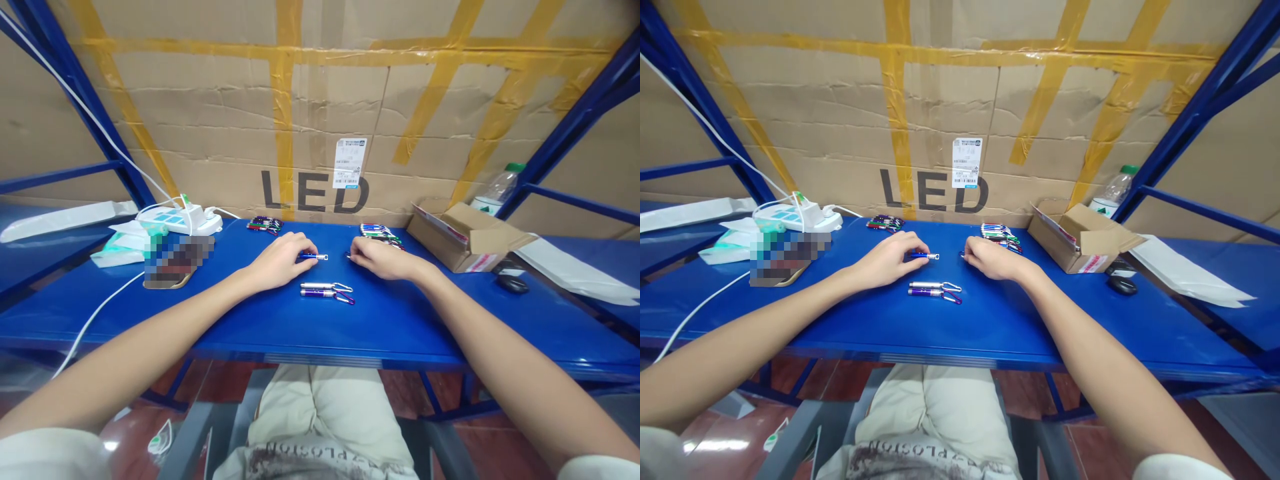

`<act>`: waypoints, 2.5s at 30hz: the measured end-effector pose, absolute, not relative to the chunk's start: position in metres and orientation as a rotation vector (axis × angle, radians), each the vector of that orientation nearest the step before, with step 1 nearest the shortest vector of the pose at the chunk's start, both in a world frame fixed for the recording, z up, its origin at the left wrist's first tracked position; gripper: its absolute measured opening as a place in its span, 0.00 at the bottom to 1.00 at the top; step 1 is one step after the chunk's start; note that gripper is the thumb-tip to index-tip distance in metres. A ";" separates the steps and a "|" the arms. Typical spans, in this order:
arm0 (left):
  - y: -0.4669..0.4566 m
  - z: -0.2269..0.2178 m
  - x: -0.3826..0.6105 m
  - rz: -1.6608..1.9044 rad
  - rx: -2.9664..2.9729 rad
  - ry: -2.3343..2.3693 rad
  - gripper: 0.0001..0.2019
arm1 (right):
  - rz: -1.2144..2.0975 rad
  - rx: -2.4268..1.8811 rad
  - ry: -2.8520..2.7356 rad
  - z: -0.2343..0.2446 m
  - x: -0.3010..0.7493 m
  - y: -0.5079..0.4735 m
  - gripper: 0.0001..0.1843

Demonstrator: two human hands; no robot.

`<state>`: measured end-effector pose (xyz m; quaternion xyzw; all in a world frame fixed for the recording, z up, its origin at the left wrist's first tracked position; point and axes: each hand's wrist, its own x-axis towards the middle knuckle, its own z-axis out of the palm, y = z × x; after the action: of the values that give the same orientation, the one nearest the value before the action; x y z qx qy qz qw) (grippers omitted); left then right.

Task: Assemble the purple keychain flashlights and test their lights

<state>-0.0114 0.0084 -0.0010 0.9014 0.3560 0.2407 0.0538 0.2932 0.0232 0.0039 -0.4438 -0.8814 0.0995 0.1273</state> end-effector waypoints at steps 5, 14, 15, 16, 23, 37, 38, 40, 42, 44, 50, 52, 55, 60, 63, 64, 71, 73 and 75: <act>0.010 -0.002 -0.012 0.744 2.729 1.076 0.13 | 0.463 -1.183 -2.514 0.005 0.283 0.015 0.04; 0.014 -0.005 -0.013 0.754 2.725 1.066 0.14 | 0.410 -1.190 -2.556 0.001 0.272 0.011 0.01; 0.014 -0.005 -0.013 0.754 2.727 1.067 0.15 | 0.409 -1.187 -2.558 0.002 0.273 0.011 0.01; 0.015 -0.005 -0.014 0.753 2.728 1.068 0.15 | 0.405 -1.185 -2.558 0.002 0.273 0.012 0.01; 0.012 -0.004 -0.013 0.731 2.737 1.085 0.15 | 0.439 -1.165 -2.512 0.005 0.275 0.010 0.04; 0.008 -0.001 -0.012 0.660 2.808 1.059 0.17 | 0.395 -1.163 -2.553 0.007 0.270 0.010 0.05; 0.008 -0.001 -0.012 0.656 2.808 1.056 0.17 | 0.396 -1.157 -2.552 0.006 0.271 0.011 0.04; 0.007 -0.002 -0.012 0.647 2.810 1.053 0.17 | 0.406 -1.141 -2.547 0.006 0.272 0.012 0.05; 0.008 -0.002 -0.012 0.647 2.809 1.054 0.16 | 0.410 -1.143 -2.537 0.007 0.272 0.012 0.07; 0.008 -0.003 -0.012 0.654 2.805 1.055 0.16 | 0.424 -1.165 -2.533 0.010 0.272 0.011 0.08; 0.009 -0.003 -0.012 0.651 2.807 1.050 0.16 | 0.300 -1.038 -2.553 0.011 0.271 0.009 0.10; 0.009 -0.002 -0.012 0.650 2.809 1.051 0.16 | 0.319 -1.025 -2.540 0.011 0.270 0.009 0.10; 0.010 -0.003 -0.013 0.647 2.810 1.048 0.17 | 0.392 -1.069 -2.544 0.012 0.269 0.007 0.10; 0.009 -0.002 -0.013 0.627 2.803 1.053 0.16 | 0.353 -1.152 -2.558 0.013 0.271 0.006 0.08; 0.008 -0.001 -0.013 0.612 2.806 1.064 0.17 | 0.325 -1.146 -2.557 0.014 0.273 0.007 0.07; 0.008 -0.001 -0.012 0.607 2.805 1.067 0.17 | 0.317 -1.139 -2.554 0.014 0.274 0.007 0.07; 0.007 0.001 -0.012 0.596 2.799 1.083 0.17 | 0.289 -1.120 -2.560 0.015 0.274 0.006 0.09; 0.007 0.001 -0.012 0.597 2.800 1.084 0.17 | 0.283 -1.114 -2.564 0.014 0.273 0.005 0.09; 0.007 0.000 -0.012 0.598 2.802 1.081 0.17 | 0.269 -1.103 -2.570 0.013 0.272 0.006 0.10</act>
<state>-0.0121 0.0075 0.0005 0.9144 0.3526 0.1951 0.0396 0.2723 0.0058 0.0135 -0.3872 -0.9022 0.0943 0.1650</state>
